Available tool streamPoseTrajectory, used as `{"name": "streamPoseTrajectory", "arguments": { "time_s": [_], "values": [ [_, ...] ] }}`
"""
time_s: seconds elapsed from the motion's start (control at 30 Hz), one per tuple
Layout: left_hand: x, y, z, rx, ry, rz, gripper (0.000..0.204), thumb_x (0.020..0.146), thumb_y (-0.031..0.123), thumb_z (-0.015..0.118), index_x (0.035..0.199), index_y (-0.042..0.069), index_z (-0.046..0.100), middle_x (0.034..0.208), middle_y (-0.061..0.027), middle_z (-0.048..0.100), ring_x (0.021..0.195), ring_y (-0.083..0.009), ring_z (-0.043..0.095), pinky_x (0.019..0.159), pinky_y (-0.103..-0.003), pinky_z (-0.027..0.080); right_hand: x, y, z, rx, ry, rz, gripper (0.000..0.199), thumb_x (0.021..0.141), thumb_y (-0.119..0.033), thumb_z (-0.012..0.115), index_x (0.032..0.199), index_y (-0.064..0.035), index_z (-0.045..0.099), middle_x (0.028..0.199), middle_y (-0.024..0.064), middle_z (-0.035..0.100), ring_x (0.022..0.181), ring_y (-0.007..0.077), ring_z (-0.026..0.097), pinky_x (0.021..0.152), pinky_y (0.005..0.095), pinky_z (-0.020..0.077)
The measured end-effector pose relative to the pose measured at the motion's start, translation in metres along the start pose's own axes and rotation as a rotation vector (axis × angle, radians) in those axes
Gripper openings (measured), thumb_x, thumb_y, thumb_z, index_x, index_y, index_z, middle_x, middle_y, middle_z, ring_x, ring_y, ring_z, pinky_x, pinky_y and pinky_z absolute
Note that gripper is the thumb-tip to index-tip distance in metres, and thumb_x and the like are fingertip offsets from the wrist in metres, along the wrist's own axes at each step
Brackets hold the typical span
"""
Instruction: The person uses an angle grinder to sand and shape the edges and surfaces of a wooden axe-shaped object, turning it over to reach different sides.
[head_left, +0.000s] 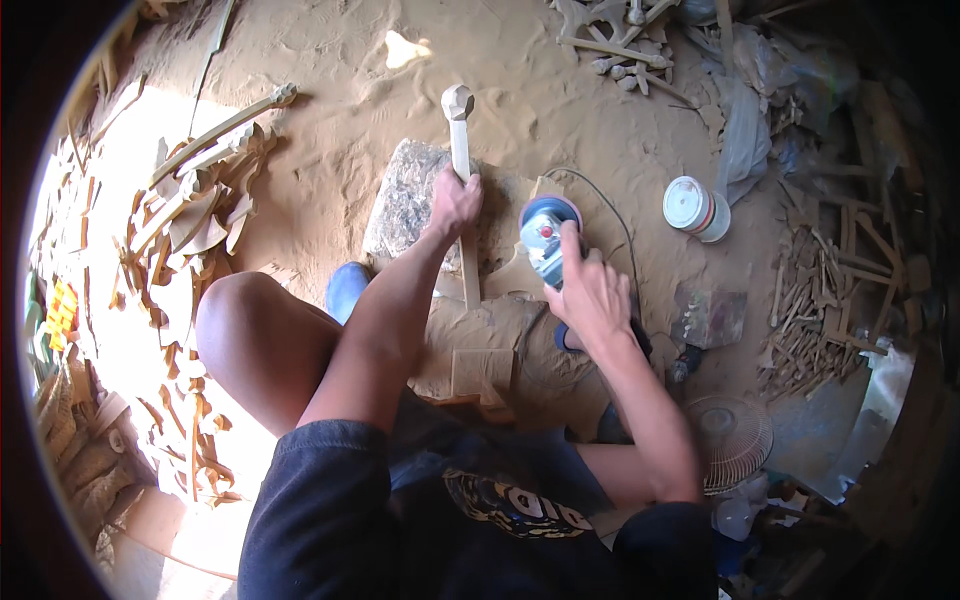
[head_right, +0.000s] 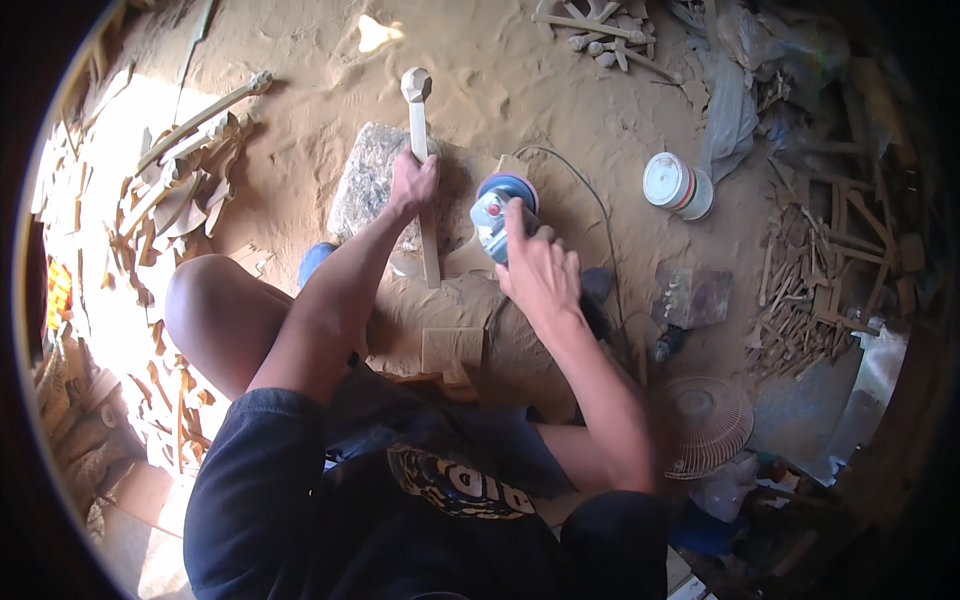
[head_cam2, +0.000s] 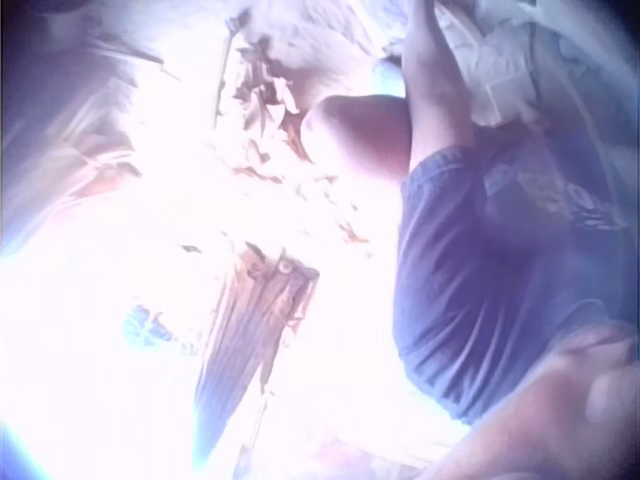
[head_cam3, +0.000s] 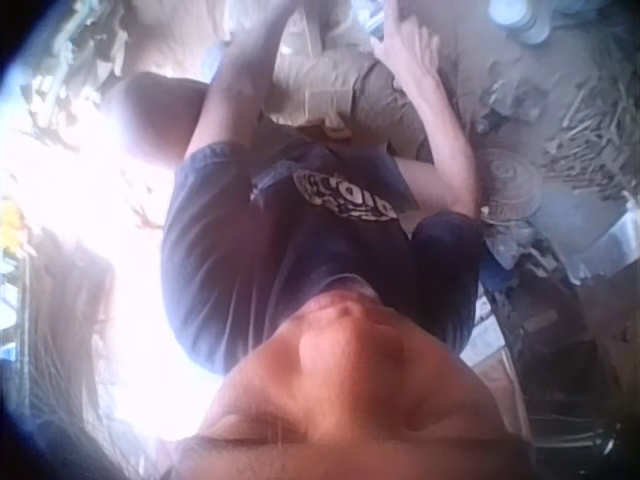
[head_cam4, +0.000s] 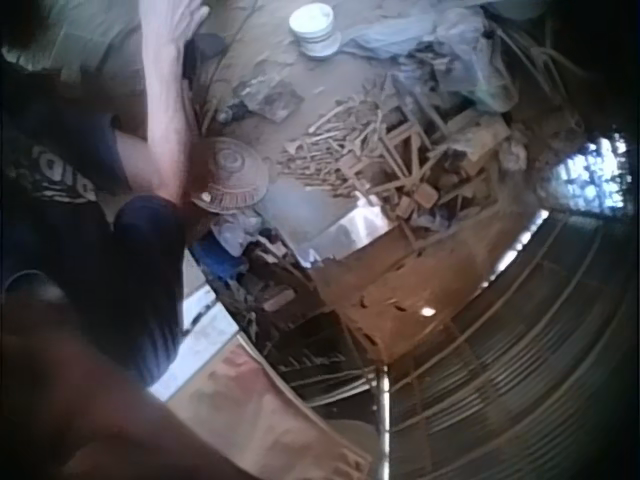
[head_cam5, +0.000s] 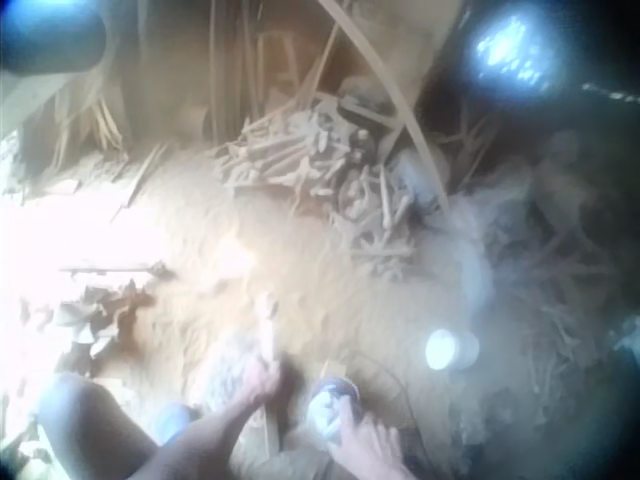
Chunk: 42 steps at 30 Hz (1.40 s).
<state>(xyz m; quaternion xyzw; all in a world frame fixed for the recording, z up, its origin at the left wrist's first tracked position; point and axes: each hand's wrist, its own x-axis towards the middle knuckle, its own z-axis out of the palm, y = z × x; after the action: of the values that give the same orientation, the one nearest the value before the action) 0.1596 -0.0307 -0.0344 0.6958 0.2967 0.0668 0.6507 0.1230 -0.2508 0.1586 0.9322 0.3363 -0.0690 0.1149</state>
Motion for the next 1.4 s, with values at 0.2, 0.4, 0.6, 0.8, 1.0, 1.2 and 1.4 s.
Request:
{"name": "streamPoseTrajectory", "arguments": {
  "time_s": [0.2, 0.4, 0.6, 0.8, 1.0, 1.2, 1.4],
  "values": [
    [0.009, -0.001, 0.000, 0.107, 0.094, 0.073, 0.023, 0.098, 0.013, 0.065, 0.112, -0.004, 0.055, 0.081, -0.0145, 0.065, 0.076, -0.0269, 0.069, 0.067, -0.043, 0.055, -0.056, 0.038, 0.001, 0.811, 0.278, 0.552, 0.091, 0.081, -0.018, 0.090, 0.154, -0.0041, 0.038, 0.112, 0.0288, 0.075, 0.101, 0.0395, 0.078, 0.090, 0.0516, 0.0593],
    [-0.009, -0.010, -0.004, -0.836, -0.245, -0.224, 0.026, 0.104, 0.014, 0.070, 0.119, 0.012, 0.049, 0.091, -0.0040, 0.061, 0.074, -0.0177, 0.064, 0.064, -0.036, 0.061, -0.125, 0.067, 0.050, 1.399, 0.576, 0.759, 0.092, 0.081, -0.014, 0.094, 0.154, -0.0005, 0.039, 0.122, 0.0127, 0.069, 0.107, 0.0204, 0.070, 0.097, 0.0390, 0.0564],
    [-0.033, -0.030, -0.011, -1.001, -0.258, -0.439, 0.041, 0.110, 0.053, 0.063, 0.104, 0.015, 0.050, 0.085, -0.0026, 0.059, 0.066, -0.0163, 0.060, 0.060, -0.038, 0.057, -0.146, 0.057, 0.078, 1.636, 0.581, 0.926, 0.090, 0.083, -0.017, 0.094, 0.153, -0.0004, 0.039, 0.124, 0.0147, 0.068, 0.106, 0.0224, 0.070, 0.096, 0.0388, 0.0572],
    [-0.039, -0.003, 0.010, -0.191, 0.215, -0.455, 0.051, 0.112, 0.050, 0.059, 0.088, 0.006, 0.053, 0.062, -0.0042, 0.051, 0.046, -0.0206, 0.053, 0.042, -0.038, 0.045, -0.164, 0.044, 0.099, 1.185, 0.418, 0.905, 0.098, 0.083, -0.028, 0.093, 0.156, -0.0004, 0.033, 0.129, 0.0239, 0.066, 0.114, 0.0356, 0.069, 0.102, 0.0469, 0.0541],
    [-0.042, 0.014, 0.016, -0.164, 0.266, -0.458, 0.056, 0.112, 0.052, 0.060, 0.082, 0.005, 0.054, 0.060, -0.0064, 0.052, 0.045, -0.0218, 0.052, 0.041, -0.037, 0.043, -0.158, 0.028, 0.108, 1.200, 0.416, 0.736, 0.102, 0.082, -0.028, 0.088, 0.162, -0.0086, 0.028, 0.123, 0.0281, 0.073, 0.109, 0.0467, 0.075, 0.095, 0.0530, 0.0584],
    [-0.041, 0.021, 0.020, -0.142, 0.334, -0.512, 0.058, 0.111, 0.055, 0.059, 0.082, 0.005, 0.053, 0.060, -0.0060, 0.051, 0.046, -0.0221, 0.052, 0.041, -0.036, 0.043, -0.152, 0.017, 0.147, 1.125, 0.336, 0.720, 0.101, 0.084, -0.036, 0.084, 0.164, -0.0104, 0.027, 0.125, 0.0344, 0.071, 0.109, 0.0552, 0.072, 0.093, 0.0602, 0.0573],
    [-0.046, 0.028, 0.021, -0.139, 0.292, -0.496, 0.058, 0.111, 0.056, 0.059, 0.084, 0.006, 0.050, 0.060, -0.0058, 0.049, 0.045, -0.0219, 0.050, 0.040, -0.036, 0.043, -0.147, 0.015, 0.150, 1.126, 0.307, 0.736, 0.099, 0.084, -0.037, 0.082, 0.162, -0.0086, 0.028, 0.120, 0.0341, 0.073, 0.104, 0.0547, 0.073, 0.091, 0.0604, 0.0581]
  ]
}}
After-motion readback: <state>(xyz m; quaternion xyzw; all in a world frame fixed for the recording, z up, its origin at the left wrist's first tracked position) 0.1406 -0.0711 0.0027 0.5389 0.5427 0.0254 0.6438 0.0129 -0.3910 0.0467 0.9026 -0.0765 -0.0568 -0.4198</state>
